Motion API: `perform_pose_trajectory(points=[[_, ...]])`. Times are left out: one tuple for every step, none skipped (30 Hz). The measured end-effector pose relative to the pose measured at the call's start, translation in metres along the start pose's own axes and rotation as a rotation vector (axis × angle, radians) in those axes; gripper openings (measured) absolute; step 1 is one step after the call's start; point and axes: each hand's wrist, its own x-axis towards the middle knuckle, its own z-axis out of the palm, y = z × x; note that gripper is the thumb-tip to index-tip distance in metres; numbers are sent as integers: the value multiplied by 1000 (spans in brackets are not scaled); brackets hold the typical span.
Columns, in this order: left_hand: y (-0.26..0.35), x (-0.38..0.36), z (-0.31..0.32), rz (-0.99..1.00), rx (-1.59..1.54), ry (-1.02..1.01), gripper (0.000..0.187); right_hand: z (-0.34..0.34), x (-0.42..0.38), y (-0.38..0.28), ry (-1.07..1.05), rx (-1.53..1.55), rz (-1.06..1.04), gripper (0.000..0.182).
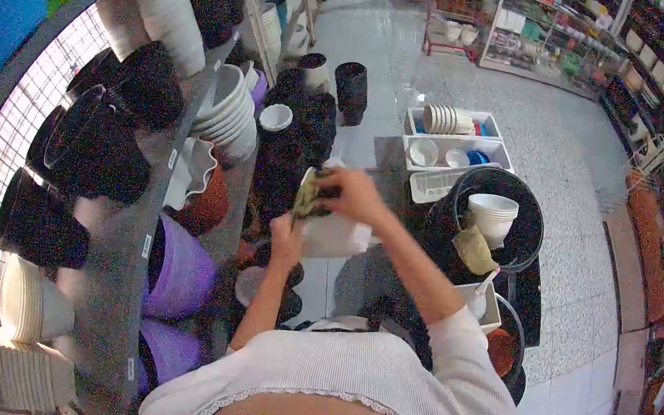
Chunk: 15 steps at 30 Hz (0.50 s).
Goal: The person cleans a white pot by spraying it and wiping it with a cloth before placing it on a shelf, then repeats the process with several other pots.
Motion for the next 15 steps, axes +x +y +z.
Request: perform_pose_trajectory(points=[[2, 2, -5, 23, -18, 29, 41, 13, -7, -22, 32, -135, 11, 47], [6, 3, -10, 52, -34, 57, 39, 22, -10, -36, 69, -271, 19, 51], [15, 2, -15, 30, -107, 67, 36, 21, -5, -32, 54, -165, -4, 54], [18, 2, -22, 43, -10, -3, 33, 18, 1, -23, 37, -59, -24, 57], [18, -2, -33, 47, 89, -79, 32, 16, 5, -16, 17, 52, -39, 61], [20, -7, -41, 52, 188, -156, 30, 9, 12, -16, 63, 172, -56, 66], [29, -12, -46, 82, 156, -156, 30, 1, 20, -10, -80, 356, 104, 68], [40, -17, -49, 114, 122, -156, 30, -8, 27, -2, -224, 534, 267, 71], [46, -21, -49, 148, 85, -157, 29, -12, 34, 13, -358, 595, 245, 68], [43, -26, -47, 199, 104, -141, 29, -14, 38, 26, -388, 567, 172, 65], [37, -31, -43, 250, 122, -124, 29, -14, 41, 39, -417, 538, 101, 63], [28, -35, -39, 302, 141, -106, 29, -11, 40, 51, -446, 509, 28, 60], [21, -34, -38, 357, 208, -88, 28, -7, 39, 56, -398, 541, 60, 48], [15, -34, -35, 252, 193, -123, 28, -4, 37, 62, -402, 361, 30, 46], [18, -34, -35, 144, 179, -164, 28, -4, 33, 56, -402, 186, 4, 44]])
